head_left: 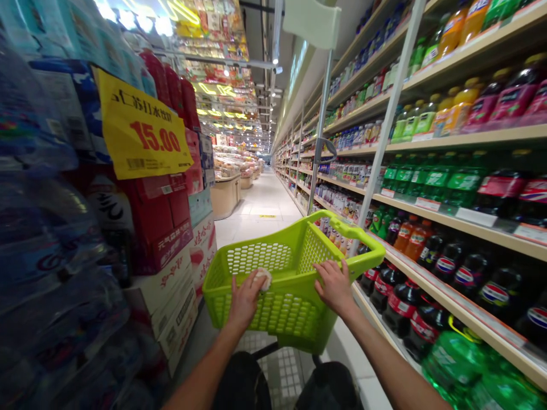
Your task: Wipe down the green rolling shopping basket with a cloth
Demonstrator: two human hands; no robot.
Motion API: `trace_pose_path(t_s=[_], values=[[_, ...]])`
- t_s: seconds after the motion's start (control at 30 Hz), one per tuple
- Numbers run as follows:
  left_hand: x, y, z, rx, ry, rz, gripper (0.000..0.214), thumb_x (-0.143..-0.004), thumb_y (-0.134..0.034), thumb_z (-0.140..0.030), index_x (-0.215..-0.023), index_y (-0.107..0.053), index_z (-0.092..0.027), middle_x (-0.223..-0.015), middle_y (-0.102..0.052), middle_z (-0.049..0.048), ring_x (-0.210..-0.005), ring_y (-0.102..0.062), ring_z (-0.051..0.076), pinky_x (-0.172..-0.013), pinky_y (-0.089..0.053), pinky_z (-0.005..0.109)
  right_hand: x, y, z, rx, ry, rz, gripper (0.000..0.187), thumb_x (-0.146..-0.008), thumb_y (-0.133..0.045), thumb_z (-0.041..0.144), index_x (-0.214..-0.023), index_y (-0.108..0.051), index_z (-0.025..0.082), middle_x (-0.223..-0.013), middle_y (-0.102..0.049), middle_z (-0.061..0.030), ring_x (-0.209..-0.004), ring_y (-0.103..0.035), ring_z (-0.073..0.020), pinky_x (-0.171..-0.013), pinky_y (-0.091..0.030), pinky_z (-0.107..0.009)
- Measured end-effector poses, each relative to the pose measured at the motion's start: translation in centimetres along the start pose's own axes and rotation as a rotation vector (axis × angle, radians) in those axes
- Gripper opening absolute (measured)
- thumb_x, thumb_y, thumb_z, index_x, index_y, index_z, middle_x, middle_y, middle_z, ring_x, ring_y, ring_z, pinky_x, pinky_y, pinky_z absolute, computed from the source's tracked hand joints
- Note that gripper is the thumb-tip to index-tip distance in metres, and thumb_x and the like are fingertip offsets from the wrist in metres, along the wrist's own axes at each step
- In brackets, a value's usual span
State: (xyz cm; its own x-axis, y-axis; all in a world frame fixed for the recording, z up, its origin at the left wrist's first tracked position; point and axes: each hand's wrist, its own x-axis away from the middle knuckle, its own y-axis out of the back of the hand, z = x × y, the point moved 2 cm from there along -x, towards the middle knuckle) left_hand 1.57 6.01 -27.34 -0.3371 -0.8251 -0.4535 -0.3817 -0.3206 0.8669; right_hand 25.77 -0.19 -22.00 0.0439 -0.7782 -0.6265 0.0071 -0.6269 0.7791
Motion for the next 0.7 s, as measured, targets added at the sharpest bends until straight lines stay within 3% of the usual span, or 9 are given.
trace_pose_path(t_s=[0.1, 0.17, 0.27, 0.37, 0.43, 0.53, 0.63, 0.7], values=[[1.1, 0.6, 3.3, -0.059, 0.153, -0.073, 0.048, -0.082, -0.028, -0.009, -0.121, -0.049, -0.028, -0.137, -0.042, 0.0038, -0.125, -0.039, 0.022, -0.108, -0.011, 0.056, 0.1, 0.0, 0.2, -0.006, -0.011, -0.004, 0.034, -0.078, -0.049, 0.023, -0.111, -0.057, 0.021, -0.104, -0.061, -0.0068, -0.108, -0.045, -0.0248, -0.106, -0.008, -0.049], [1.4, 0.6, 3.7, -0.065, 0.248, -0.126, 0.046, -0.084, -0.026, -0.011, -0.121, -0.049, -0.025, -0.136, -0.043, 0.0058, -0.125, -0.039, 0.022, -0.108, -0.014, 0.054, 0.1, 0.0, 0.5, -0.008, -0.028, -0.009, 0.034, -0.077, -0.048, 0.023, -0.110, -0.058, 0.020, -0.103, -0.061, -0.0071, -0.108, -0.045, -0.0250, -0.106, -0.008, -0.050], [0.5, -0.2, 0.5, -0.006, 0.205, -0.112, 0.047, -0.081, -0.029, -0.008, -0.121, -0.050, -0.025, -0.134, -0.046, 0.0050, -0.125, -0.039, 0.020, -0.108, -0.019, 0.047, 0.1, 0.1, 0.8, 0.001, -0.046, -0.012, 0.034, -0.077, -0.049, 0.023, -0.110, -0.057, 0.019, -0.103, -0.061, -0.0076, -0.108, -0.046, -0.0254, -0.105, -0.008, -0.050], [-0.8, -1.3, -3.9, 0.090, -0.016, -0.082, 0.049, -0.079, -0.033, -0.005, -0.118, -0.051, -0.027, -0.132, -0.048, 0.0041, -0.124, -0.040, 0.018, -0.108, -0.018, 0.049, 0.1, 0.2, 0.8, 0.020, -0.036, -0.003, 0.036, -0.077, -0.050, 0.024, -0.112, -0.056, 0.018, -0.105, -0.061, -0.0077, -0.109, -0.045, -0.0255, -0.105, -0.009, -0.050], [-1.0, -1.6, -4.4, 0.128, -0.104, -0.128, 0.047, -0.078, -0.035, -0.004, -0.116, -0.052, -0.026, -0.130, -0.050, 0.0057, -0.121, -0.043, 0.018, -0.107, -0.017, 0.053, 0.1, 0.2, 0.7, 0.027, -0.035, 0.004, 0.038, -0.077, -0.050, 0.024, -0.113, -0.056, 0.017, -0.106, -0.061, -0.0076, -0.109, -0.045, -0.0255, -0.105, -0.010, -0.050], [0.0, -1.5, -0.8, 0.112, -0.073, -0.245, 0.044, -0.078, -0.035, -0.004, -0.113, -0.054, -0.024, -0.126, -0.054, 0.0079, -0.117, -0.048, 0.021, -0.106, -0.015, 0.058, 0.2, 0.2, 0.7, 0.025, -0.048, 0.004, 0.038, -0.077, -0.050, 0.023, -0.114, -0.055, 0.017, -0.107, -0.061, -0.0076, -0.110, -0.044, -0.0254, -0.105, -0.010, -0.050], [1.2, -1.0, 3.8, 0.060, 0.084, -0.374, 0.041, -0.079, -0.035, -0.007, -0.112, -0.055, -0.021, -0.123, -0.056, 0.0102, -0.116, -0.049, 0.024, -0.105, -0.014, 0.060, 0.2, 0.1, 0.9, 0.016, -0.057, -0.006, 0.038, -0.076, -0.050, 0.023, -0.114, -0.056, 0.016, -0.107, -0.061, -0.0076, -0.111, -0.044, -0.0251, -0.106, -0.008, -0.049], [1.3, -1.1, 4.4, 0.048, 0.157, -0.417, 0.040, -0.079, -0.034, -0.008, -0.110, -0.056, -0.019, -0.122, -0.056, 0.0112, -0.115, -0.050, 0.025, -0.104, -0.017, 0.060, 0.2, 0.1, 1.1, 0.013, -0.072, -0.012, 0.038, -0.076, -0.051, 0.023, -0.113, -0.056, 0.016, -0.107, -0.061, -0.0076, -0.111, -0.044, -0.0252, -0.106, -0.008, -0.049]])
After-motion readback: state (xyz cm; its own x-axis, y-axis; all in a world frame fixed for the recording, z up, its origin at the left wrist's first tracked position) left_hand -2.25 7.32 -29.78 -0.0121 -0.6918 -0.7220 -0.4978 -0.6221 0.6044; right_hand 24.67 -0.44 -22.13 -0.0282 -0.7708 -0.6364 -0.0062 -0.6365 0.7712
